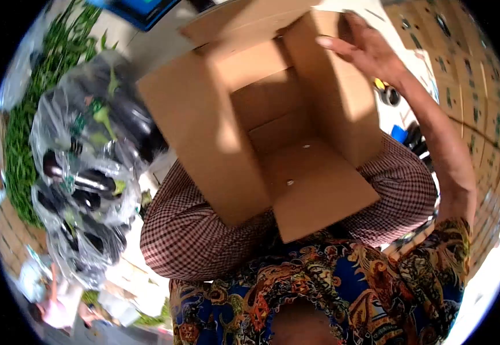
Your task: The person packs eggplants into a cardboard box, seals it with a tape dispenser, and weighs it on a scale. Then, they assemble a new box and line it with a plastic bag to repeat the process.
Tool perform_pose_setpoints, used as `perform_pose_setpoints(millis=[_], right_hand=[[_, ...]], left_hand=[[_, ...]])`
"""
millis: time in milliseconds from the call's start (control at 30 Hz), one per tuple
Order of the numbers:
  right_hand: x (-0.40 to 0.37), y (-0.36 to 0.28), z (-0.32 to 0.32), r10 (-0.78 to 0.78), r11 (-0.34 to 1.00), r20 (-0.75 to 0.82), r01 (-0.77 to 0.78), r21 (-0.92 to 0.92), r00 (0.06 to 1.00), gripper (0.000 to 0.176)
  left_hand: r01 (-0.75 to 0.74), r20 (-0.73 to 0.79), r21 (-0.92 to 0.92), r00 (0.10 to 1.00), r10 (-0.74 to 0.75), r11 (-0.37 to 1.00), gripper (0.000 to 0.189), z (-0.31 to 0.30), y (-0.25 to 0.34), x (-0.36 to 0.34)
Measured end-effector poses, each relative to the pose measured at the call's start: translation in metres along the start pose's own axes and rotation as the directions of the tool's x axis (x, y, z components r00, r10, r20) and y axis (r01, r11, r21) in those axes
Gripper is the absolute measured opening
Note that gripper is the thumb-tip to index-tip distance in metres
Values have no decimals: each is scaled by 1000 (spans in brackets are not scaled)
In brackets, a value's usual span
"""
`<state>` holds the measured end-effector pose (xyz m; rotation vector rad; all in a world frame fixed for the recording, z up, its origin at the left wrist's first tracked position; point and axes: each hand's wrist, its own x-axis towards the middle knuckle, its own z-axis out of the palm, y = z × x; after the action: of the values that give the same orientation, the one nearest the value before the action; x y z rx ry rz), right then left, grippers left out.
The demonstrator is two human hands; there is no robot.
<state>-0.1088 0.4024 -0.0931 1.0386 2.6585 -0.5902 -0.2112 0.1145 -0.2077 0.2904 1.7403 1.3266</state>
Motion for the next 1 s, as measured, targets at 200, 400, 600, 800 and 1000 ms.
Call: perform_pose_setpoints(millis=[200, 400, 600, 800, 1000], right_hand=[[-30, 52, -63, 95, 888, 22, -94, 451, 995, 101], [-121, 223, -22, 293, 813, 144, -326, 483, 945, 56], [-133, 242, 10, 271, 934, 207, -309, 180, 940, 43], [-125, 210, 12, 194, 874, 138, -235, 425, 971, 45], [-112, 140, -53, 108, 947, 111, -136, 290, 988, 50]], left_hand=[[212, -25, -204, 975, -222, 956, 50, -57, 28, -36], [257, -68, -308, 954, -291, 916, 51, -52, 53, -91], [261, -101, -355, 944, -315, 898, 52, -58, 74, -100], [277, -78, -294, 947, -312, 915, 53, -62, 114, -89], [132, 238, 248, 952, -193, 960, 43, -106, 100, -46]])
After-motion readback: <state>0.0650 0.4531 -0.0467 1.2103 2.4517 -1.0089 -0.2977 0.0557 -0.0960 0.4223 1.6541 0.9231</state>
